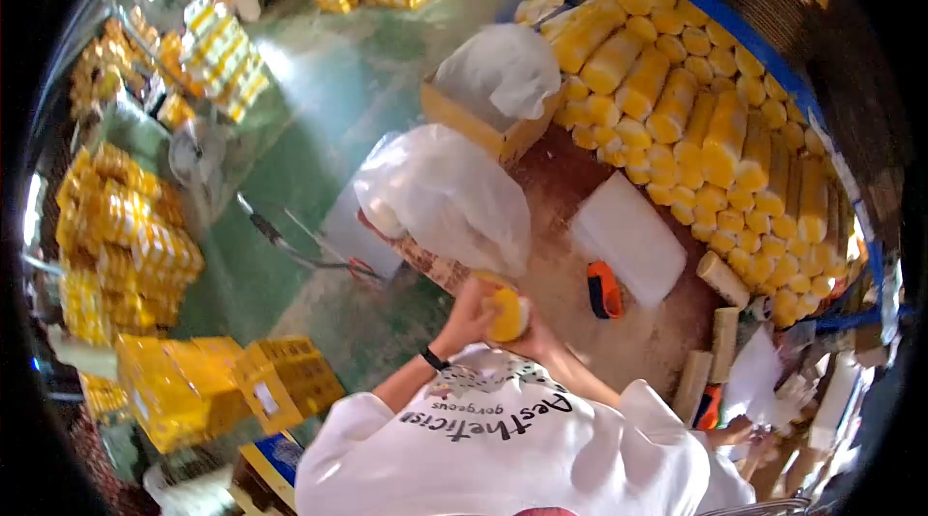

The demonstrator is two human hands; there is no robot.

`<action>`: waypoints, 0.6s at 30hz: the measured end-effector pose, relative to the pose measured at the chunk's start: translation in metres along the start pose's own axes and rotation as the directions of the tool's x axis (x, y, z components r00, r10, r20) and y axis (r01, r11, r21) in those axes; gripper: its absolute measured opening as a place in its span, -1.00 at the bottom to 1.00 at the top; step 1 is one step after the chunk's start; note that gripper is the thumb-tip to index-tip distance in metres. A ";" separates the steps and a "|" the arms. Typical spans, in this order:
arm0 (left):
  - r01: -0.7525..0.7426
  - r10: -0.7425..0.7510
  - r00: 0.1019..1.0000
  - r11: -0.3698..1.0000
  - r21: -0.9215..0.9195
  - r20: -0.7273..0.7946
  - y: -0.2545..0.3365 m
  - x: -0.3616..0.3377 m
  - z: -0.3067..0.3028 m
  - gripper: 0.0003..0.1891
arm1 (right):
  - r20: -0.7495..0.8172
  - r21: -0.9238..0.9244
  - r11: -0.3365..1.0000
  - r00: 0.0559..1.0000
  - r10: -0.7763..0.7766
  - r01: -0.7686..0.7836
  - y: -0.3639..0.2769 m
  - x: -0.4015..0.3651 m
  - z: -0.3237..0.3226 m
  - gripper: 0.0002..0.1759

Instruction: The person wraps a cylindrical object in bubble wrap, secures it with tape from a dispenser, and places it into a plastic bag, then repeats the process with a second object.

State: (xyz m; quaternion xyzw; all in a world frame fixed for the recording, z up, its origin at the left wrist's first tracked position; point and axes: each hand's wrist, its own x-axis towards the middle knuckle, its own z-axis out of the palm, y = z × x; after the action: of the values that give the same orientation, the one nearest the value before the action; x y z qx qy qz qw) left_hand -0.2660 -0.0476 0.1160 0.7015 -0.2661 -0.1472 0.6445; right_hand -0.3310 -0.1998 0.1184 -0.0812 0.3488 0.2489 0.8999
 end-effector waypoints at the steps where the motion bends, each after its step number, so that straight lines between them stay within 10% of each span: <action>1: -0.032 0.032 0.998 0.999 -0.003 0.056 0.000 0.003 0.004 -0.66 | -0.024 0.032 0.999 1.000 0.003 -0.003 -0.006 -0.006 -0.001 -0.27; 7: 0.003 0.002 0.998 0.998 -0.063 0.070 0.062 0.015 0.028 -0.74 | 0.094 -0.184 0.983 0.996 -0.002 0.019 -0.081 -0.078 -0.004 -0.33; 9: 0.099 -0.088 0.994 0.979 -0.180 0.070 0.052 0.018 0.033 -0.77 | -0.053 -0.167 0.952 0.962 -0.269 0.257 -0.111 -0.121 0.026 -0.37; 11: -0.002 -0.003 0.999 0.995 0.101 0.049 0.059 0.025 0.028 -0.77 | 0.072 -0.277 0.797 0.839 -0.539 0.536 -0.159 -0.151 0.041 -0.34; 15: 0.042 -0.034 0.996 0.994 0.098 -0.081 0.048 0.033 0.037 -0.84 | 0.198 -0.626 0.248 0.459 -0.866 0.739 -0.274 -0.199 0.089 -0.20; 18: 0.087 -0.081 0.996 0.980 0.181 -0.041 0.026 0.038 0.041 -0.85 | 0.482 -0.860 -0.479 -0.031 -0.876 0.174 -0.420 -0.176 0.057 -0.22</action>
State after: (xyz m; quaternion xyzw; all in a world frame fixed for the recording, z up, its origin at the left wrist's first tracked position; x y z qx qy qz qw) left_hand -0.2628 -0.1036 0.1420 0.7706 -0.2376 -0.1377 0.5752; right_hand -0.1965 -0.6124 0.2668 -0.8453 0.2269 -0.3094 0.3718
